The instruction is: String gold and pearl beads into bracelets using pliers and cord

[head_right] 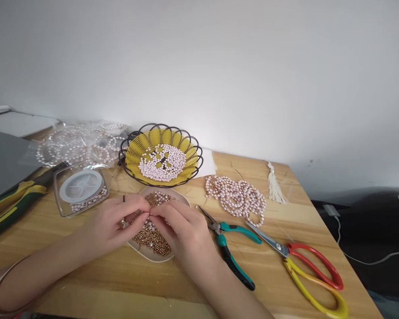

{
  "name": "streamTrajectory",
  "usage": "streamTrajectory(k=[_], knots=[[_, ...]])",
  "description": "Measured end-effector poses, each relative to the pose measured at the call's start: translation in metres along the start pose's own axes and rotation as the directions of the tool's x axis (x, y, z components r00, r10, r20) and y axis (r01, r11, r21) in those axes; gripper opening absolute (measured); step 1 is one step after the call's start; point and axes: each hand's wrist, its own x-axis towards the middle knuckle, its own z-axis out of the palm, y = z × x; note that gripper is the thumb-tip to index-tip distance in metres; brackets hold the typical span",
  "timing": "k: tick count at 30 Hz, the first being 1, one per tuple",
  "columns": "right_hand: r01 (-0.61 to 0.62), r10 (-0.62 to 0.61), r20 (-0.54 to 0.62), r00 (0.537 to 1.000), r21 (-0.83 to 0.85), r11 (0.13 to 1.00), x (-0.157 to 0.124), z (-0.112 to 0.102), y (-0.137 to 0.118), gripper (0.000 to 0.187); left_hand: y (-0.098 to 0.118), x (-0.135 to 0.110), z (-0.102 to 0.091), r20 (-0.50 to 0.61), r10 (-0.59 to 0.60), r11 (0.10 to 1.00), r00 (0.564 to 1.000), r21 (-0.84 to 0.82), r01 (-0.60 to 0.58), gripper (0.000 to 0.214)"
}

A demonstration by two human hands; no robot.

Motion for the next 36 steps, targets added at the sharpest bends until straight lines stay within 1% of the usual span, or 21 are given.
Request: streamTrajectory(k=[5,7,11,16,18,20,22,23,25,27,29,32,36], knots=[[0.007,-0.007,-0.011,1.0,-0.013,1.0,-0.002,0.001,0.0,0.011,0.002,0.0,0.0,0.053,-0.096,0.995,0.994,-0.03,0.098,0.014],[0.014,-0.014,-0.009,1.0,-0.013,1.0,-0.003,0.002,0.002,0.011,0.002,0.0,0.0,0.065,-0.112,0.992,0.992,-0.045,0.115,0.015],[-0.003,0.003,-0.004,1.0,-0.031,1.0,-0.003,0.004,0.004,0.01,0.002,0.001,0.0,0.061,-0.114,0.989,0.992,-0.084,0.119,0.016],[-0.082,0.083,0.034,0.996,-0.045,0.996,0.002,0.005,0.002,0.011,-0.002,0.0,0.004,0.024,-0.087,0.993,0.996,-0.079,0.088,0.016],[-0.133,0.133,0.064,0.989,-0.007,0.991,0.004,0.005,0.0,0.011,-0.002,-0.001,0.006,0.015,-0.084,0.995,0.996,-0.055,0.085,0.016],[-0.212,0.204,0.107,0.973,0.073,0.974,0.004,0.006,-0.001,0.012,-0.002,-0.002,0.008,0.008,-0.09,0.995,0.996,-0.053,0.09,0.015],[-0.278,0.255,0.148,0.956,0.168,0.946,0.005,0.006,-0.002,0.013,-0.001,-0.003,0.009,0.022,-0.121,0.989,0.992,-0.079,0.123,0.014],[-0.285,0.257,0.153,0.954,0.204,0.937,0.005,0.006,-0.002,0.013,0.0,-0.003,0.008,0.038,-0.145,0.984,0.989,-0.101,0.148,0.014],[-0.235,0.211,0.124,0.97,0.226,0.945,0.005,0.006,-0.001,0.013,0.002,-0.003,0.007,0.081,-0.188,0.969,0.979,-0.144,0.198,0.015],[-0.151,0.14,0.074,0.987,0.192,0.97,0.004,0.004,0.0,0.013,0.003,-0.003,0.004,0.114,-0.196,0.963,0.974,-0.166,0.214,0.015],[-0.09,0.084,0.045,0.995,0.144,0.986,0.004,0.002,0.001,0.015,0.003,-0.003,0.002,0.133,-0.166,0.968,0.977,-0.165,0.187,0.015],[-0.036,0.031,0.051,0.998,0.115,0.993,0.002,0.0,0.002,0.017,0.002,-0.002,-0.001,0.154,-0.106,0.976,0.982,-0.174,0.133,0.016],[-0.034,0.025,0.075,0.997,0.115,0.993,0.002,-0.003,0.0,0.016,0.002,0.0,-0.002,0.163,-0.062,0.973,0.985,-0.208,0.096,0.02]])
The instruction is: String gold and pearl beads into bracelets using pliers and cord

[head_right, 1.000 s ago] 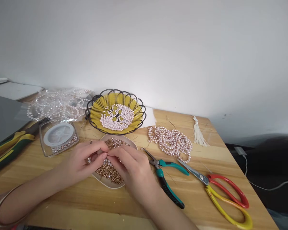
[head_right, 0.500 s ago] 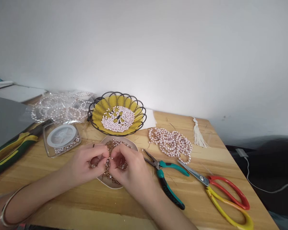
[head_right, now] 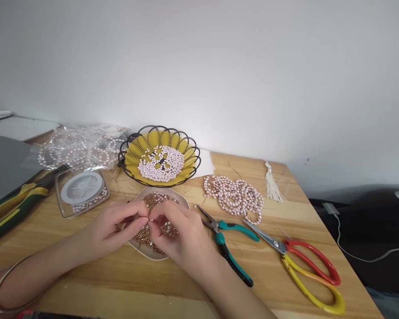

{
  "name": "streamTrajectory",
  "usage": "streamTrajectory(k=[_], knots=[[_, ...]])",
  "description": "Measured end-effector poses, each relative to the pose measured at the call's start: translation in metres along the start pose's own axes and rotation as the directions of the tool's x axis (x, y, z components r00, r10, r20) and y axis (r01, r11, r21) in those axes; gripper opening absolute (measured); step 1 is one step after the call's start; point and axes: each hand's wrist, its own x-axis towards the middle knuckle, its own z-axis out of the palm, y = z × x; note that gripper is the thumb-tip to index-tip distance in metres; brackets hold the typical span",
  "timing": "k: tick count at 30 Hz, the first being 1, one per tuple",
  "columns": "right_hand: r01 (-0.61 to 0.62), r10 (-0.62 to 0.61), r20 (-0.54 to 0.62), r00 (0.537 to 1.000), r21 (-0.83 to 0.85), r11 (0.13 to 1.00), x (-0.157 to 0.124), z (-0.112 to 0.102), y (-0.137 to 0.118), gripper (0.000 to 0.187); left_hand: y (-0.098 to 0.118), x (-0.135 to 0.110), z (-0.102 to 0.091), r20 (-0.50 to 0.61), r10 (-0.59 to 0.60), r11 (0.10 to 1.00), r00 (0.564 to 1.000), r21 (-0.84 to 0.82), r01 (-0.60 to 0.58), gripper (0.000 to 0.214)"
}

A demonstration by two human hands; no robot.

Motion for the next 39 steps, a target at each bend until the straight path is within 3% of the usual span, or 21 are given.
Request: streamTrajectory(k=[6,12,16,20,24,27,32,34,36,39], knots=[[-0.042,0.05,0.151,0.987,-0.057,0.998,0.001,-0.003,-0.006,0.01,0.004,-0.001,0.0,0.025,0.043,0.994,0.999,-0.105,-0.041,0.023],[0.128,-0.107,0.123,0.987,-0.178,0.976,-0.001,0.003,-0.007,0.017,0.009,-0.004,0.002,0.031,-0.011,0.974,0.999,-0.224,0.017,0.022],[0.028,-0.014,0.162,0.987,-0.083,0.996,-0.003,-0.003,-0.004,0.012,0.009,-0.007,0.0,0.009,-0.058,0.977,0.998,-0.203,0.058,0.023],[-0.03,0.035,0.103,0.994,-0.049,0.998,0.001,-0.014,0.002,0.013,0.007,-0.005,-0.002,-0.066,-0.149,0.971,0.987,-0.197,0.133,0.027],[0.039,-0.019,0.103,0.994,-0.198,0.98,0.006,-0.015,0.01,0.026,0.002,0.001,-0.004,-0.234,-0.322,0.929,0.918,-0.264,0.259,0.033],[0.064,-0.031,0.121,0.992,-0.28,0.958,0.007,-0.012,0.014,0.03,-0.006,0.005,-0.005,-0.288,-0.461,0.844,0.839,-0.434,0.315,0.039],[-0.034,0.072,0.094,0.993,-0.351,0.936,0.003,-0.005,0.018,0.014,-0.014,0.011,-0.005,-0.207,-0.67,0.545,0.713,-0.79,0.281,0.045],[-0.067,0.111,0.093,0.989,-0.381,0.922,0.002,-0.005,0.019,0.001,-0.014,0.013,-0.006,-0.198,-0.692,0.471,0.694,-0.853,0.226,0.044],[-0.09,0.132,0.089,0.987,-0.373,0.924,0.002,-0.005,0.018,0.01,-0.012,0.014,-0.007,-0.22,-0.691,0.434,0.688,-0.888,0.152,0.043],[-0.108,0.132,0.063,0.989,-0.293,0.95,0.002,-0.006,0.013,0.01,-0.006,0.013,-0.009,-0.229,-0.633,0.385,0.74,-0.922,0.044,0.038]])
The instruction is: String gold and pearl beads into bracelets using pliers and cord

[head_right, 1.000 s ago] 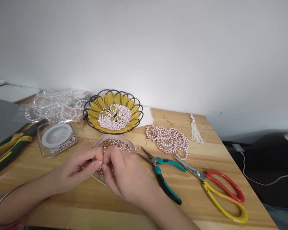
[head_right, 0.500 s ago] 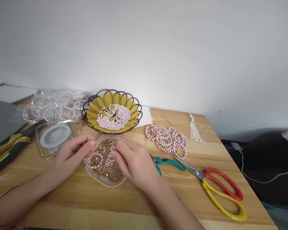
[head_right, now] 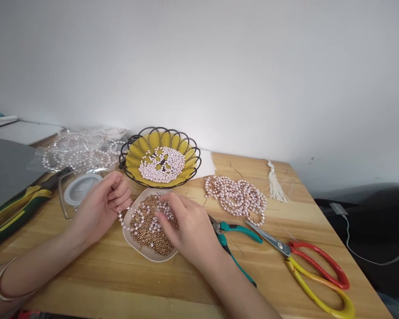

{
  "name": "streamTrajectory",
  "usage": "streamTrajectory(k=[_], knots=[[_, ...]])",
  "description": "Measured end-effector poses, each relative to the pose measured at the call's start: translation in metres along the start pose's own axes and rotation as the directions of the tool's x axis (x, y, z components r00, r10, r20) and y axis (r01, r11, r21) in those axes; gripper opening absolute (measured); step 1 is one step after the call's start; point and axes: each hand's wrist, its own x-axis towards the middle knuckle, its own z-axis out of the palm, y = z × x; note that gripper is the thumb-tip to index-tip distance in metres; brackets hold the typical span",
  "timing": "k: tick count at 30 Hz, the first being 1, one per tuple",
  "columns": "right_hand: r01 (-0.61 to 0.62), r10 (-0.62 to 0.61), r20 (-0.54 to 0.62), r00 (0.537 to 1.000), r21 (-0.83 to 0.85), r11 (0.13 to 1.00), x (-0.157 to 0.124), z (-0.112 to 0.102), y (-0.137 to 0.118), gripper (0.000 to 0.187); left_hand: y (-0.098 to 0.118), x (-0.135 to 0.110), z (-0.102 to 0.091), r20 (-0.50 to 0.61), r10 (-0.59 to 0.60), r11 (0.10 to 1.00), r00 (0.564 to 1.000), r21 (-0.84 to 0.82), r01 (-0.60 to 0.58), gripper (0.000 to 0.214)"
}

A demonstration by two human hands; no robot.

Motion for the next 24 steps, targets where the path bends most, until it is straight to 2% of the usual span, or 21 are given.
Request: streamTrajectory(k=[3,6,8,10,13,16,18,20,22,24], knots=[[0.055,-0.055,-0.005,0.998,0.101,0.993,0.0,0.0,-0.008,0.013,0.003,-0.008,0.003,0.172,-0.035,0.992,0.984,-0.113,0.056,0.027],[0.081,-0.093,0.067,0.993,0.163,0.983,-0.002,0.005,-0.015,0.026,0.004,-0.014,0.006,0.317,-0.07,0.981,0.946,-0.153,0.124,0.02],[0.05,-0.075,0.118,0.99,0.2,0.978,-0.003,0.01,-0.018,0.024,0.003,-0.016,0.008,0.374,-0.081,0.979,0.924,-0.143,0.144,0.02],[0.006,-0.031,0.095,0.995,0.256,0.967,-0.003,0.013,-0.018,0.015,0.001,-0.016,0.008,0.381,-0.075,0.985,0.922,-0.113,0.127,0.02],[-0.099,0.101,0.014,0.995,0.383,0.919,-0.004,0.013,-0.016,0.012,-0.003,-0.013,0.006,0.289,-0.036,0.999,0.957,-0.026,0.045,0.017],[-0.23,0.242,0.045,0.969,0.52,0.823,-0.003,0.007,-0.013,0.015,-0.005,-0.009,0.003,0.184,-0.029,0.997,0.983,0.081,0.015,0.014],[-0.275,0.288,0.075,0.955,0.59,0.759,-0.003,0.005,-0.012,0.017,-0.005,-0.008,0.001,0.164,-0.007,0.982,0.986,0.189,-0.025,0.014],[-0.298,0.305,0.106,0.946,0.649,0.699,-0.002,0.003,-0.012,0.017,-0.006,-0.009,0.0,0.21,0.061,0.927,0.976,0.352,-0.134,0.01],[-0.315,0.309,0.139,0.941,0.698,0.643,-0.001,0.003,-0.012,0.018,-0.007,-0.011,-0.001,0.317,0.108,0.836,0.942,0.485,-0.259,0.007],[-0.318,0.298,0.162,0.941,0.728,0.608,-0.001,0.003,-0.013,0.018,-0.008,-0.013,-0.002,0.419,0.099,0.752,0.902,0.562,-0.344,0.013]])
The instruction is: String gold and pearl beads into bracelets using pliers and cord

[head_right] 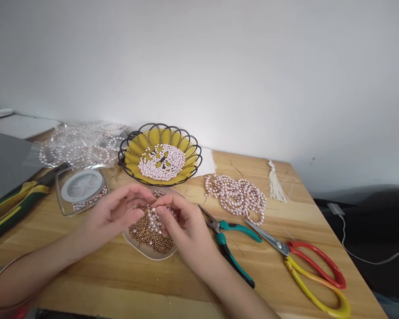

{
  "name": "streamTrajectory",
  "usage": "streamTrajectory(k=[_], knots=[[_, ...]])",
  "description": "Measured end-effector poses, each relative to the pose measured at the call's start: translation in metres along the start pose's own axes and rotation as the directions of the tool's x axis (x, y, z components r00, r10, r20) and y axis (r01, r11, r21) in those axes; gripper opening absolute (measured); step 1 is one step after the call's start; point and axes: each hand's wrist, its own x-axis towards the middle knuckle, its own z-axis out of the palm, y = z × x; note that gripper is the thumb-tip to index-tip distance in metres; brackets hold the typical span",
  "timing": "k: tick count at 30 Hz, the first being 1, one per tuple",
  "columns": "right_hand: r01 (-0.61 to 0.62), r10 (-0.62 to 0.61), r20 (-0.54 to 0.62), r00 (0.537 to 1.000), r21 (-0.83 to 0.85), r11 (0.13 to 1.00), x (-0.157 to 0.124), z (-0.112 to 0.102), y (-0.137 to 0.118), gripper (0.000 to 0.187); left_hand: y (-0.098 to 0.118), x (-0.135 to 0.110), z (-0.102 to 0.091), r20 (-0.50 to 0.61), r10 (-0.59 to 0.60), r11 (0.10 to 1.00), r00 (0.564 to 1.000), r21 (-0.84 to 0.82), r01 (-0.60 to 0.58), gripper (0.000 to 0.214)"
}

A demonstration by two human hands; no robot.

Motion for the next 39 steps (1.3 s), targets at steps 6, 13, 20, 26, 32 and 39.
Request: streamTrajectory(k=[6,13,20,26,32,39], knots=[[0.087,-0.089,-0.013,0.996,-0.122,0.989,-0.0005,-0.0021,-0.0034,0.011,-0.0014,-0.0016,-0.0013,0.11,-0.028,0.965,0.994,0.261,-0.001,0.005],[0.092,-0.091,0.019,0.996,-0.363,0.927,-0.0018,-0.0032,-0.0026,0.006,0.0011,-0.0011,-0.0028,0.112,0.079,0.925,0.991,0.363,-0.115,0.011],[0.089,-0.061,0.099,0.993,-0.309,0.947,-0.0007,-0.0071,-0.0032,0.006,0.0009,-0.0007,-0.0054,0.164,0.26,0.84,0.952,0.448,-0.306,0.013],[0.047,-0.008,0.126,0.992,-0.313,0.949,-0.0023,-0.0095,-0.0031,0.009,0.0022,0.0004,-0.0077,0.217,0.292,0.79,0.932,0.495,-0.363,0.016],[0.075,-0.021,0.164,0.986,-0.328,0.942,0.0014,-0.0072,-0.0026,0.008,-0.0038,-0.0046,-0.0064,0.234,0.327,0.69,0.916,0.603,-0.4,0.018],[0.066,0.037,0.239,0.97,-0.411,0.909,-0.0004,-0.0054,-0.0071,0.008,-0.0041,-0.0042,-0.0019,0.287,0.332,0.641,0.899,0.63,-0.438,0.017]])
